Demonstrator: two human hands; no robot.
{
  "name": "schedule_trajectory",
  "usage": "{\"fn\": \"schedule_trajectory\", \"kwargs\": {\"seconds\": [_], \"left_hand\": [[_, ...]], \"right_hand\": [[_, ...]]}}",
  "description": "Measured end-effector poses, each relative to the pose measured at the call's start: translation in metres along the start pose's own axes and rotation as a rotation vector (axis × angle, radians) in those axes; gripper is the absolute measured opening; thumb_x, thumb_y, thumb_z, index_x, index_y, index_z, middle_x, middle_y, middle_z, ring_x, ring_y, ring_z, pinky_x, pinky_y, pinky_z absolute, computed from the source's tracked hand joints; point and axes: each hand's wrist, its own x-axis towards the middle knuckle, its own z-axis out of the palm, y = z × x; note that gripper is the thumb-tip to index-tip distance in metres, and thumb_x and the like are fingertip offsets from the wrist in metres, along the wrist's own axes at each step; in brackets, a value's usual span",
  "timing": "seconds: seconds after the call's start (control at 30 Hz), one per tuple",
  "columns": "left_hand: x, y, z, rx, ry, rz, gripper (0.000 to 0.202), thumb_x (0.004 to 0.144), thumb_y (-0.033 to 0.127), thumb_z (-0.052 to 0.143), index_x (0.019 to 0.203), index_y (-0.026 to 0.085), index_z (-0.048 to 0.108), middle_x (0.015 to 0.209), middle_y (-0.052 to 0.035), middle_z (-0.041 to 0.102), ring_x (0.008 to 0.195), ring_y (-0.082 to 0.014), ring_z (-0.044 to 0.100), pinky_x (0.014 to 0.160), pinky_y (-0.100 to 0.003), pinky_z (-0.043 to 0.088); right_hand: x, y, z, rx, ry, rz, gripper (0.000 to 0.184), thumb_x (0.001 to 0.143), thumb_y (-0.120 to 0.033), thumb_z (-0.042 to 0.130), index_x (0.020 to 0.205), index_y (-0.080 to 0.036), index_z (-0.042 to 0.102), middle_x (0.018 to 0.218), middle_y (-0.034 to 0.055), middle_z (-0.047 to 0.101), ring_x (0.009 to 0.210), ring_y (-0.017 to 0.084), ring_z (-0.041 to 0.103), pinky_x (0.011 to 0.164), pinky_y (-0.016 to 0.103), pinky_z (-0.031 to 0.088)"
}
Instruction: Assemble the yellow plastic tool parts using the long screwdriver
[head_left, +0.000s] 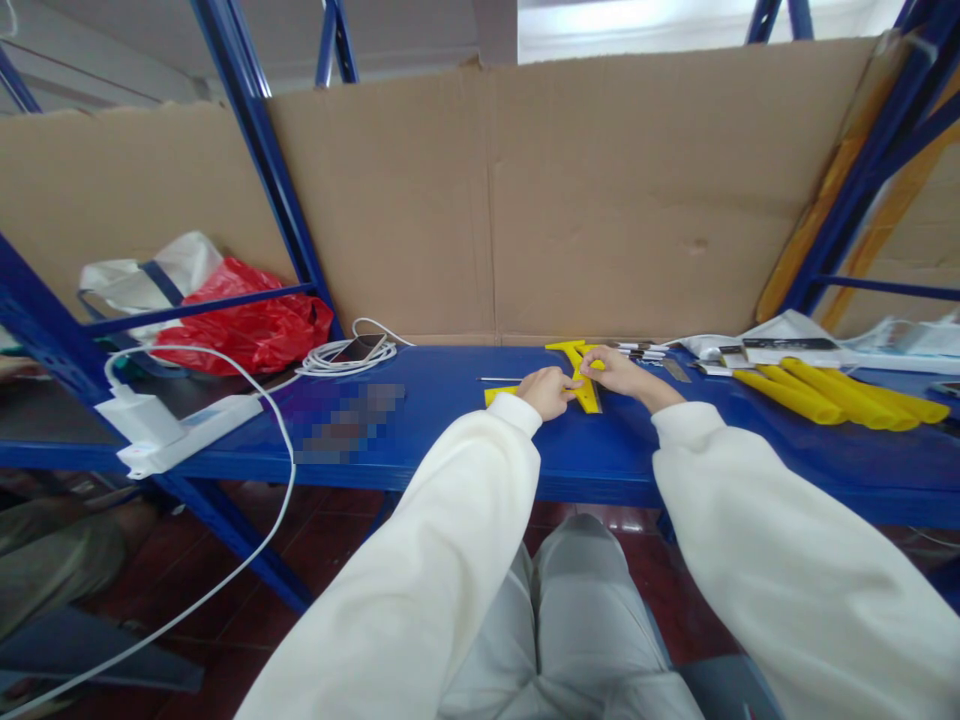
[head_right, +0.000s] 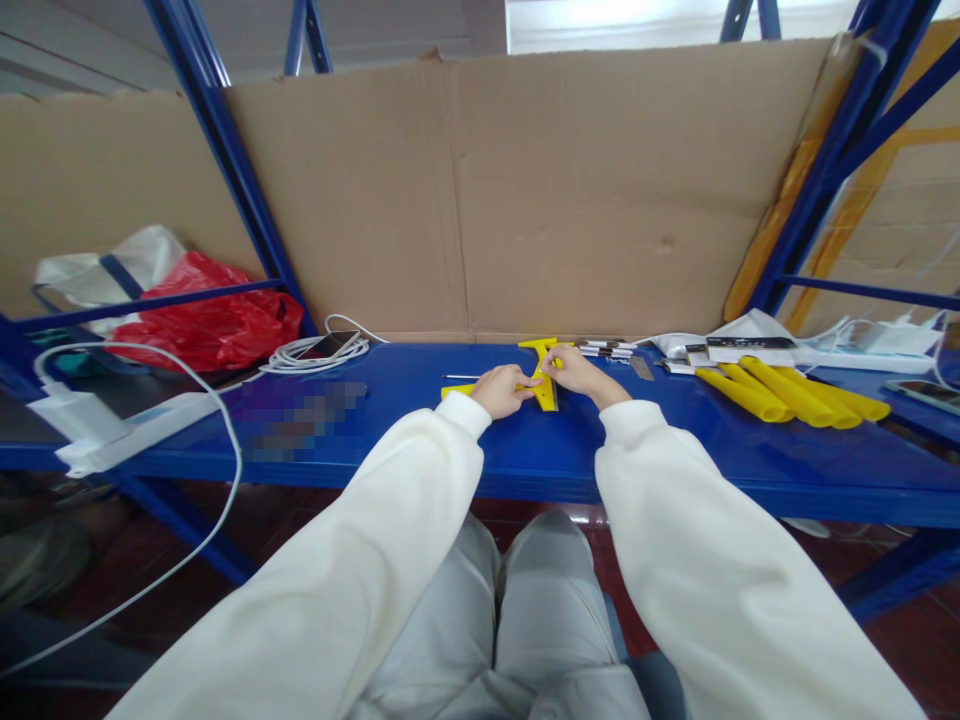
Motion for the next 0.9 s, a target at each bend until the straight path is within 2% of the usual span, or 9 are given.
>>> {"fn": "schedule_trajectory", "kwargs": {"seconds": [0.4,0.53,0.7,0.8,0.9], "left_hand": [[-0.002,0.001,-0.002,0.101,-0.006,0.065,0.040,0.107,0.026,0.061,0.143,0.035,0.075,0.132,-0.0083,0.074,0.130,-0.0268,0.070,0.109,-0.033,0.053],[-0.001,0.000,-0.001,0.100,0.008,0.080,0.038,0.107,0.026,0.060,0.139,0.034,0.078,0.129,-0.0080,0.074,0.129,-0.0262,0.070,0.108,-0.032,0.053],[0.003,-0.002,0.002,-0.016,0.087,0.010,0.036,0.106,0.027,0.063,0.137,0.034,0.080,0.128,-0.0063,0.076,0.122,-0.0241,0.073,0.105,-0.030,0.055],[0.005,-0.004,0.003,-0.050,0.139,-0.044,0.037,0.106,0.026,0.063,0.139,0.032,0.078,0.127,-0.0076,0.077,0.122,-0.0241,0.074,0.106,-0.030,0.056],[0.006,-0.004,0.003,-0.051,0.169,-0.091,0.039,0.106,0.025,0.063,0.143,0.031,0.076,0.128,-0.0085,0.077,0.123,-0.0236,0.073,0.107,-0.030,0.055]], "right_hand": [[0.005,0.013,0.003,0.038,0.032,-0.088,0.015,0.084,-0.025,0.070,0.071,-0.023,0.063,0.087,0.0067,0.070,0.097,0.027,0.067,0.103,0.048,0.053],[0.007,0.018,0.006,0.066,0.115,-0.074,0.008,0.081,-0.026,0.073,0.081,-0.023,0.066,0.097,0.0077,0.072,0.100,0.028,0.067,0.104,0.051,0.053],[0.010,0.019,0.008,0.139,0.243,0.012,0.014,0.082,-0.030,0.075,0.092,-0.022,0.068,0.109,0.0108,0.073,0.111,0.030,0.068,0.110,0.053,0.050],[0.011,0.016,0.005,0.160,0.277,0.056,0.011,0.083,-0.032,0.075,0.085,-0.022,0.070,0.108,0.0107,0.075,0.113,0.031,0.068,0.113,0.054,0.048],[0.008,0.009,0.003,0.193,0.192,0.088,0.018,0.079,-0.036,0.078,0.072,-0.023,0.070,0.099,0.0085,0.076,0.111,0.032,0.069,0.113,0.052,0.048]]}}
